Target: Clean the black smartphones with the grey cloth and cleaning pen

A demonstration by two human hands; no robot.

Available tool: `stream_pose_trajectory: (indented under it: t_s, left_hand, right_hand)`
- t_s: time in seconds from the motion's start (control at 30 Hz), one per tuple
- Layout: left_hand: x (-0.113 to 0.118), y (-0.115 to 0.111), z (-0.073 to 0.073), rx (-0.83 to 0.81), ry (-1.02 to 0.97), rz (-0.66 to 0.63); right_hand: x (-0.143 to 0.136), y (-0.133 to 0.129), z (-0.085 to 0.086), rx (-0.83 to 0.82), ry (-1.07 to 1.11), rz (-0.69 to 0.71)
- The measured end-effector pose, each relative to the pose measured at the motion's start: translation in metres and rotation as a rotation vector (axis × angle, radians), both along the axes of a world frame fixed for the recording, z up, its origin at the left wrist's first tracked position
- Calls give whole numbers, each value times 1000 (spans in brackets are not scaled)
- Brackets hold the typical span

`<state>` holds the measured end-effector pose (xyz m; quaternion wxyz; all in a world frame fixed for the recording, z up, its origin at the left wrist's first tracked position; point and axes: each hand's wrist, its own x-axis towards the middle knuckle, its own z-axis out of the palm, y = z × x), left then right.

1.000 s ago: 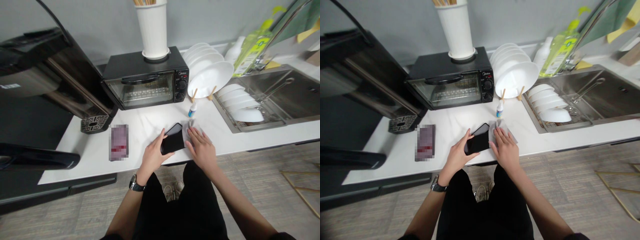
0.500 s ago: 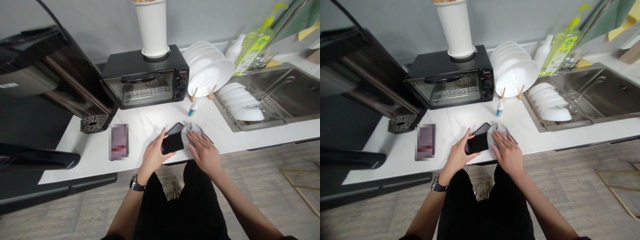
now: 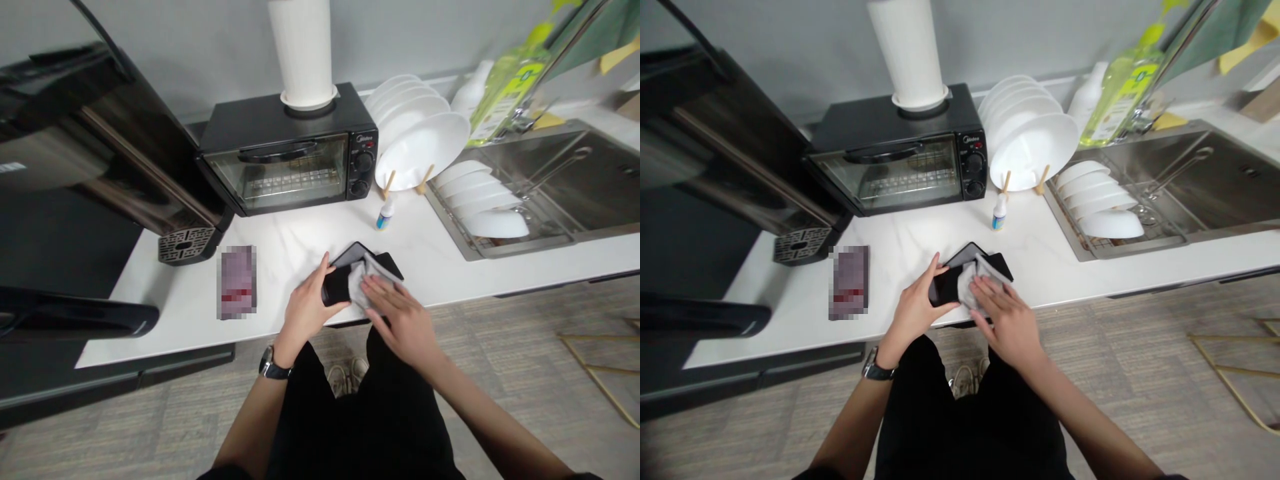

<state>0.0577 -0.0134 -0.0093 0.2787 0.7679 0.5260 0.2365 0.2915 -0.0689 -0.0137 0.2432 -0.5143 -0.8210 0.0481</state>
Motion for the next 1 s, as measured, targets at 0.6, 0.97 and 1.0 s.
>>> stream_pose_trajectory:
  t_s: [0.6, 0.97, 1.0]
  left_hand:
    - [1, 1, -1, 18, -3, -14]
    - [-1, 2, -7, 44, 39, -14]
    - [0, 1, -7, 45, 27, -18]
  right_hand:
    - [11, 17, -7, 40, 33, -155]
    - [-54, -3, -8, -26, 48, 93]
    - [-38, -3, -6, -31, 48, 78]
